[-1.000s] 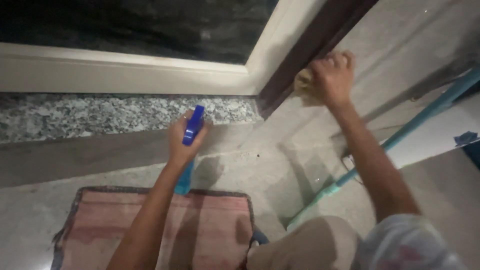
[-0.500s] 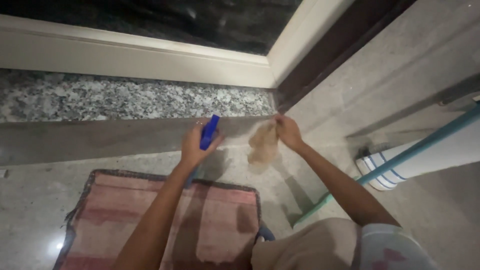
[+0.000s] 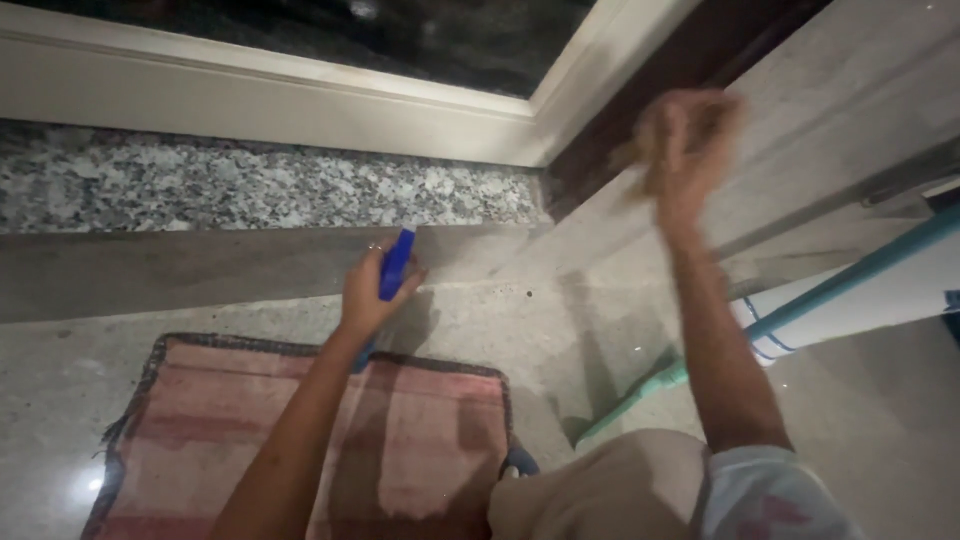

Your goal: The person sprays a cleaning solution from a blue bottle onto a door frame and wipes it with a cloth. They continue wiping the frame and adjacent wall, then briefly wipe a decorative door panel before moving away.

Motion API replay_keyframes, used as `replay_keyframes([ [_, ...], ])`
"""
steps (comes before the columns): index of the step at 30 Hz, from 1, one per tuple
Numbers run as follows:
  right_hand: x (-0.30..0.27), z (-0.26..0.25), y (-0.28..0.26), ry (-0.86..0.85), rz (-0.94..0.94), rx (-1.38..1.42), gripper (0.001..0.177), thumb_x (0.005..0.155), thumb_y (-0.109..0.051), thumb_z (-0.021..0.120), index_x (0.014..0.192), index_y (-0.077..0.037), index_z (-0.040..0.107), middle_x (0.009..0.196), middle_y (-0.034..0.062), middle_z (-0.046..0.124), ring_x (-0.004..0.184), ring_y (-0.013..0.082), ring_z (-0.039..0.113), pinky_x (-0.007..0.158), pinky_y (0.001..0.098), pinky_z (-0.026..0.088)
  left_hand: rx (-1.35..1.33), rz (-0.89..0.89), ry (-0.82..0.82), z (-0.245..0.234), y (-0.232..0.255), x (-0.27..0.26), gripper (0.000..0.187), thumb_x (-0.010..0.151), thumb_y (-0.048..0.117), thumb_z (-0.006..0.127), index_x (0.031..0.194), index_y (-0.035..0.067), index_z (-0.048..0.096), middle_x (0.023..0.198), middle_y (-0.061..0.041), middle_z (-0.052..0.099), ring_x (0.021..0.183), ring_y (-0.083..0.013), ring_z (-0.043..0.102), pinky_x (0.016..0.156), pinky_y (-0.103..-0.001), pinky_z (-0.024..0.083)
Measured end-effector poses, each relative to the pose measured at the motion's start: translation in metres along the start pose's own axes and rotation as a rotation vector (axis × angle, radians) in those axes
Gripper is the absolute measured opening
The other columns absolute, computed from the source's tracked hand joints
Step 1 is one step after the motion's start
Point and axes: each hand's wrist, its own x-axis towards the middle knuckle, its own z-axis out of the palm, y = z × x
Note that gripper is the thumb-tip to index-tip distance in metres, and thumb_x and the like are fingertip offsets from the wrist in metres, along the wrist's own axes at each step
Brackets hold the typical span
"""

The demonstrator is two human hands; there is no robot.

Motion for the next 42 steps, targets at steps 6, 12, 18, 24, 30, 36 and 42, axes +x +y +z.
replay_keyframes([
  [6, 0.021, -0.034, -0.005, 0.132, -0.487, -0.803, 0.034, 0.095, 0.000, 0.081, 0.127, -0.008, 0.070, 0.115, 0.0141, 0.069, 0.105, 0.0306, 0.069, 0.092, 0.0398, 0.054, 0.063, -0.051, -0.061, -0.003, 0.000, 0.008, 0.035, 0.081, 0.030, 0.081, 0.107, 0.009, 0.069, 0.093, -0.013, 0.075, 0.086, -0.0307, 0.075, 0.079, -0.040, 0.056],
  [12, -0.033, -0.001, 0.007, -0.113, -0.229, -0.771, 0.042, 0.095, -0.008, 0.073, 0.135, -0.017, 0.068, 0.111, 0.0154, 0.066, 0.087, 0.0333, 0.069, 0.067, 0.0445, 0.055, 0.049, -0.087, -0.075, 0.005, -0.001, 0.006, 0.039, 0.080, 0.030, 0.081, 0.109, 0.009, 0.068, 0.093, -0.011, 0.077, 0.086, -0.0289, 0.076, 0.078, -0.039, 0.057],
  [18, -0.061, 0.012, -0.005, -0.279, -0.220, -0.746, 0.040, 0.090, -0.009, 0.071, 0.128, -0.020, 0.070, 0.108, 0.0129, 0.065, 0.086, 0.0318, 0.068, 0.067, 0.0448, 0.056, 0.032, -0.080, -0.081, 0.010, -0.018, -0.003, 0.042, 0.080, 0.031, 0.082, 0.111, 0.008, 0.067, 0.094, -0.010, 0.076, 0.088, -0.0280, 0.076, 0.078, -0.039, 0.057],
  [24, -0.043, 0.006, -0.019, -0.294, -0.287, -0.891, 0.030, 0.098, -0.009, 0.068, 0.125, -0.022, 0.072, 0.110, 0.0101, 0.068, 0.090, 0.0318, 0.067, 0.067, 0.0452, 0.053, 0.051, -0.062, -0.060, 0.014, -0.031, -0.005, 0.040, 0.082, 0.032, 0.082, 0.112, 0.009, 0.068, 0.096, -0.011, 0.076, 0.088, -0.0282, 0.075, 0.079, -0.040, 0.057],
  [30, 0.012, -0.021, -0.050, -0.009, -0.359, -0.831, 0.045, 0.090, 0.006, 0.070, 0.129, -0.016, 0.070, 0.111, 0.0080, 0.068, 0.090, 0.0304, 0.066, 0.072, 0.0427, 0.055, 0.059, 0.002, -0.056, 0.016, -0.039, -0.001, 0.045, 0.084, 0.031, 0.082, 0.119, 0.009, 0.067, 0.105, -0.012, 0.075, 0.094, -0.0306, 0.074, 0.082, -0.041, 0.056],
  [36, -0.045, 0.015, -0.018, -0.205, -0.310, -0.750, 0.037, 0.093, -0.001, 0.077, 0.127, -0.013, 0.069, 0.111, 0.0124, 0.062, 0.093, 0.0324, 0.066, 0.073, 0.0446, 0.057, 0.002, -0.094, -0.092, 0.019, -0.017, 0.002, 0.047, 0.084, 0.029, 0.080, 0.122, 0.008, 0.064, 0.101, -0.009, 0.076, 0.093, -0.0255, 0.077, 0.084, -0.038, 0.058],
  [42, -0.057, 0.022, -0.024, -0.222, -0.283, -0.724, 0.017, 0.097, -0.008, 0.078, 0.111, -0.017, 0.074, 0.107, 0.0092, 0.064, 0.090, 0.0301, 0.065, 0.070, 0.0434, 0.054, -0.041, 0.027, -0.053, 0.011, -0.006, 0.002, 0.042, 0.087, 0.025, 0.079, 0.120, 0.006, 0.062, 0.103, -0.010, 0.075, 0.094, -0.0275, 0.075, 0.084, -0.039, 0.057],
])
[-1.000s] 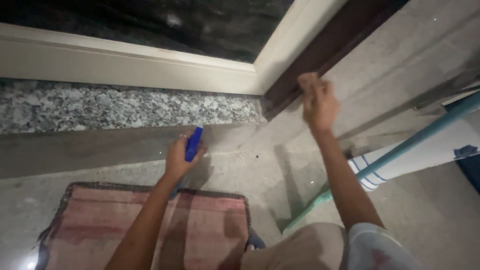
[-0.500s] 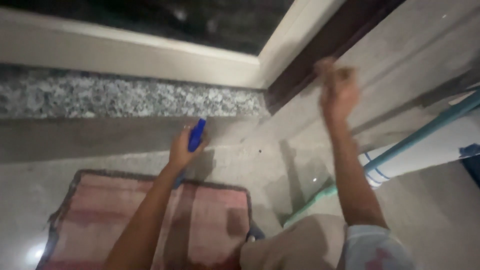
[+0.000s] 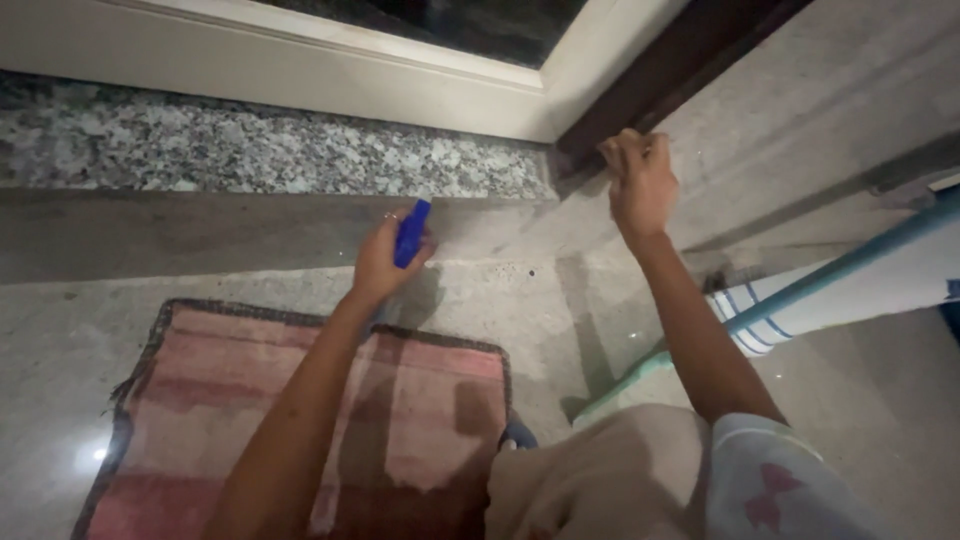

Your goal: The person sprays a cleaning solution from a blue bottle onto a door frame and wipes it with a cloth. They continue wiping the frame and adjacent wall, then briefly wipe a decorative door panel before moving away.

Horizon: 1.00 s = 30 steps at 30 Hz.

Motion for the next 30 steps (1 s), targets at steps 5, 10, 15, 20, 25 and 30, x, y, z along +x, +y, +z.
replay_keyframes([
  [5, 0.043, -0.040, 0.030, 0.171, -0.167, -0.116, 0.044, 0.078, 0.008, 0.062, 0.114, -0.013, 0.075, 0.113, 0.0029, 0.068, 0.099, 0.0290, 0.063, 0.082, 0.0417, 0.055, 0.057, -0.051, -0.009, -0.007, 0.007, -0.001, 0.038, 0.085, 0.025, 0.080, 0.115, 0.008, 0.065, 0.097, -0.009, 0.076, 0.089, -0.0262, 0.076, 0.081, -0.039, 0.058],
  [10, 0.061, -0.028, 0.044, 0.274, -0.058, -0.197, 0.035, 0.084, 0.007, 0.064, 0.116, -0.006, 0.072, 0.110, 0.0166, 0.066, 0.096, 0.0297, 0.065, 0.074, 0.0403, 0.055, 0.006, -0.050, 0.000, -0.007, 0.006, -0.003, 0.045, 0.083, 0.025, 0.079, 0.121, 0.007, 0.063, 0.099, -0.009, 0.076, 0.085, -0.0256, 0.076, 0.079, -0.038, 0.058],
  [15, 0.001, 0.005, 0.021, -0.046, -0.064, -0.080, 0.017, 0.095, -0.008, 0.073, 0.110, -0.015, 0.076, 0.105, 0.0075, 0.072, 0.087, 0.0310, 0.070, 0.064, 0.0444, 0.054, 0.072, -0.042, -0.024, 0.000, -0.003, -0.003, 0.037, 0.086, 0.025, 0.081, 0.116, 0.009, 0.067, 0.099, -0.010, 0.076, 0.088, -0.0267, 0.077, 0.081, -0.039, 0.058],
  [20, 0.006, -0.003, 0.005, -0.001, -0.089, -0.049, 0.010, 0.096, -0.013, 0.074, 0.105, -0.015, 0.078, 0.103, 0.0099, 0.070, 0.079, 0.0297, 0.068, 0.065, 0.0422, 0.057, 0.057, 0.064, 0.051, 0.000, -0.010, -0.008, 0.043, 0.085, 0.025, 0.081, 0.120, 0.006, 0.065, 0.102, -0.013, 0.074, 0.092, -0.0308, 0.074, 0.082, -0.040, 0.056],
  [25, 0.058, -0.049, 0.021, 0.248, 0.004, -0.087, 0.010, 0.096, -0.012, 0.083, 0.090, -0.007, 0.077, 0.079, 0.0120, 0.065, 0.068, 0.0296, 0.066, 0.058, 0.0434, 0.052, 0.012, -0.116, 0.012, 0.000, -0.011, -0.007, 0.045, 0.083, 0.030, 0.079, 0.119, 0.008, 0.063, 0.097, -0.010, 0.075, 0.088, -0.0282, 0.075, 0.079, -0.039, 0.056],
  [30, 0.052, -0.029, 0.008, 0.237, -0.047, -0.059, 0.011, 0.091, -0.007, 0.078, 0.085, -0.007, 0.069, 0.085, 0.0103, 0.069, 0.074, 0.0281, 0.070, 0.064, 0.0413, 0.056, 0.100, -0.098, -0.021, 0.000, -0.011, -0.001, 0.038, 0.083, 0.029, 0.079, 0.112, 0.009, 0.067, 0.100, -0.011, 0.076, 0.092, -0.0282, 0.076, 0.080, -0.040, 0.058],
])
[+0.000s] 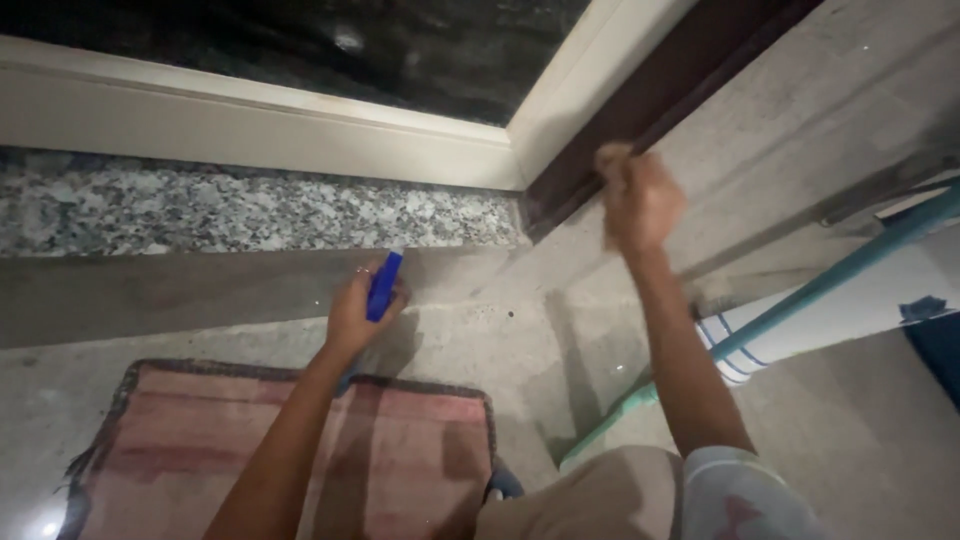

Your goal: The person sprays a cleaning solution from a blue bottle onto a door frame and wipes it with a cloth. They continue wiping the frame and adjacent wall, then briefly wipe a decorative door panel before moving away.

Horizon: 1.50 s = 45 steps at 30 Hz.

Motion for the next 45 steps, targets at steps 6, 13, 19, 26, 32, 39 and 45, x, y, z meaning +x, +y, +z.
replay_keyframes([
  [6, -0.030, 0.008, -0.022, -0.164, 0.033, 0.149, 0.006, 0.087, -0.004, 0.076, 0.089, -0.010, 0.076, 0.090, 0.0056, 0.074, 0.074, 0.0258, 0.070, 0.063, 0.0382, 0.055, -0.052, -0.034, -0.009, 0.000, 0.001, -0.001, 0.048, 0.080, 0.029, 0.080, 0.121, 0.008, 0.063, 0.099, -0.011, 0.076, 0.088, -0.0264, 0.076, 0.078, -0.039, 0.057],
  [13, 0.013, 0.000, 0.036, 0.061, 0.110, -0.086, 0.010, 0.097, -0.018, 0.081, 0.102, -0.012, 0.076, 0.089, 0.0095, 0.069, 0.078, 0.0320, 0.067, 0.064, 0.0440, 0.051, -0.029, 0.019, 0.024, -0.003, -0.006, -0.008, 0.040, 0.081, 0.026, 0.082, 0.113, 0.009, 0.067, 0.096, -0.010, 0.075, 0.088, -0.0267, 0.076, 0.079, -0.038, 0.057],
  [19, 0.028, -0.005, 0.031, 0.123, 0.100, -0.030, 0.010, 0.098, -0.008, 0.073, 0.107, -0.011, 0.073, 0.091, 0.0128, 0.063, 0.081, 0.0311, 0.065, 0.067, 0.0441, 0.052, -0.053, -0.026, -0.001, 0.001, -0.003, -0.001, 0.045, 0.082, 0.028, 0.081, 0.119, 0.010, 0.065, 0.096, -0.009, 0.076, 0.086, -0.0241, 0.077, 0.078, -0.037, 0.057],
  [26, -0.056, 0.019, -0.013, -0.194, 0.032, 0.086, 0.007, 0.098, -0.019, 0.073, 0.105, -0.017, 0.076, 0.089, 0.0104, 0.066, 0.069, 0.0295, 0.063, 0.059, 0.0432, 0.051, -0.039, 0.031, 0.020, 0.005, -0.011, -0.005, 0.055, 0.083, 0.029, 0.081, 0.128, 0.005, 0.060, 0.099, -0.012, 0.075, 0.087, -0.0265, 0.075, 0.078, -0.038, 0.056],
  [32, -0.102, 0.056, -0.005, -0.497, -0.127, -0.019, 0.012, 0.083, -0.014, 0.073, 0.094, -0.016, 0.073, 0.087, 0.0067, 0.064, 0.077, 0.0279, 0.065, 0.059, 0.0437, 0.052, -0.016, 0.092, 0.044, 0.002, -0.018, -0.009, 0.054, 0.084, 0.029, 0.081, 0.128, 0.004, 0.061, 0.100, -0.013, 0.074, 0.089, -0.0290, 0.074, 0.079, -0.040, 0.056],
  [39, -0.014, 0.051, 0.040, -0.026, -0.228, -0.152, 0.036, 0.075, -0.006, 0.071, 0.110, -0.008, 0.075, 0.130, 0.0203, 0.053, 0.130, 0.0401, 0.045, 0.109, 0.0611, 0.031, -0.101, 0.055, -0.002, -0.002, -0.001, -0.006, 0.042, 0.088, 0.029, 0.079, 0.122, 0.009, 0.064, 0.104, -0.009, 0.076, 0.093, -0.0264, 0.077, 0.084, -0.037, 0.057],
  [45, -0.039, 0.090, 0.055, -0.209, -0.047, -0.253, 0.038, 0.102, -0.021, 0.063, 0.139, -0.015, 0.070, 0.165, 0.0138, 0.036, 0.156, 0.0391, 0.023, 0.120, 0.0670, 0.007, 0.006, -0.073, 0.036, 0.000, 0.018, -0.004, 0.040, 0.083, 0.026, 0.080, 0.118, 0.010, 0.067, 0.100, -0.012, 0.075, 0.092, -0.0298, 0.075, 0.082, -0.039, 0.056],
])
